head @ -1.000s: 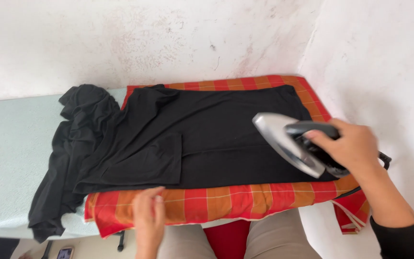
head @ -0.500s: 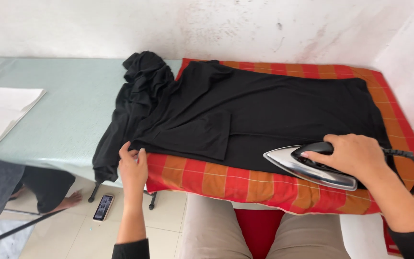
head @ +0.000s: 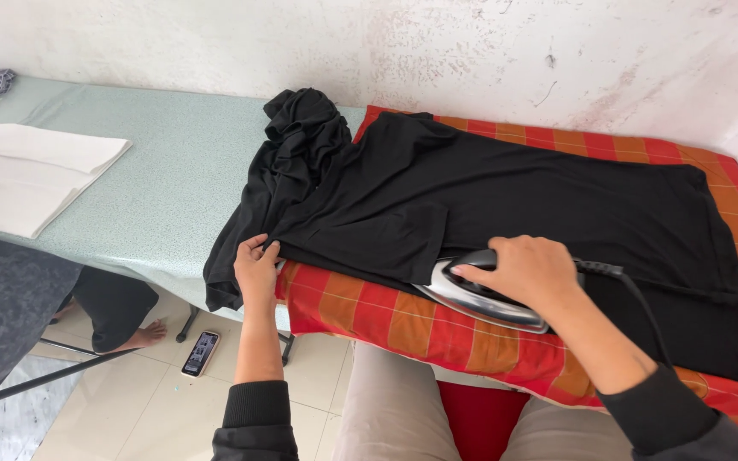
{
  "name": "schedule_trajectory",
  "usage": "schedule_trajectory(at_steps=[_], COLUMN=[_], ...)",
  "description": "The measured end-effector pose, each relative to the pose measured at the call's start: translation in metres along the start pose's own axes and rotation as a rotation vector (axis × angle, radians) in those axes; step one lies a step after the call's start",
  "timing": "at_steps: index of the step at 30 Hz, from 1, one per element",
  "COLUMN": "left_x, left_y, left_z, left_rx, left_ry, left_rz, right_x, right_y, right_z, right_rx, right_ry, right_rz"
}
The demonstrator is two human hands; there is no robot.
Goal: Ironing a black t-shirt on an ironing board and then folding it into a neat rectangle.
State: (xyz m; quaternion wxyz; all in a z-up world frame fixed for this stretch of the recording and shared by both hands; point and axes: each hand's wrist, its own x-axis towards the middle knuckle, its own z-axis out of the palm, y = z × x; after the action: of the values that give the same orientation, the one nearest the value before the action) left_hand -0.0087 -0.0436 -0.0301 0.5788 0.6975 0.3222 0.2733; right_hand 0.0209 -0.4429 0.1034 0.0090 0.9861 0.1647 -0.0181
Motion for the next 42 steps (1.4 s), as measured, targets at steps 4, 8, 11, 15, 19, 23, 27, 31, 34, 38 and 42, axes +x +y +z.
schedule_trajectory(at_steps=[4,8,11,15,19,23,27,31,34,38,42], left_x=[-0.003,0.006,0.003,0.003,0.028,0.029,0.017,-0.017,-0.017,-0.008,-0.012], left_y=[-0.002,-0.017,-0.017,-0.02,-0.05,-0.053,-0.041,0.013,0.017,0.027,0.036], left_z=[-0.002,0.0,0.0,0.004,0.004,0.005,0.002,-0.004,-0.006,-0.008,0.011], left_rx=[-0.108,-0.131,-0.152,-0.137,-0.04,-0.051,-0.073,-0.032,0.051,0.213,0.681], left_ry=[-0.012,-0.002,0.007,0.052,0.073,0.068,0.073,0.001,-0.018,-0.077,-0.018], left_rz=[0.024,0.023,0.013,0.038,0.134,0.147,0.141,0.023,0.019,0.017,0.32], right_x=[0.016,0.032,0.044,0.053,0.06,0.04,-0.008,-0.028,-0.051,-0.073,-0.079], right_y=[-0.036,-0.076,-0.107,-0.138,-0.144,-0.11,-0.046,0.037,0.1,0.161,0.178], right_z=[0.003,0.002,0.005,-0.001,0.006,0.011,-0.005,0.003,-0.002,0.001,0.009], right_rx=[0.054,0.099,0.136,0.213,0.225,0.264,0.202,0.018,-0.002,-0.019,-0.052], right_ry=[0.026,0.022,0.053,0.063,0.072,0.05,0.006,-0.106,-0.114,-0.132,-0.067], right_rz=[-0.09,-0.164,-0.218,-0.304,-0.331,-0.307,-0.2,0.152,0.311,0.408,0.446])
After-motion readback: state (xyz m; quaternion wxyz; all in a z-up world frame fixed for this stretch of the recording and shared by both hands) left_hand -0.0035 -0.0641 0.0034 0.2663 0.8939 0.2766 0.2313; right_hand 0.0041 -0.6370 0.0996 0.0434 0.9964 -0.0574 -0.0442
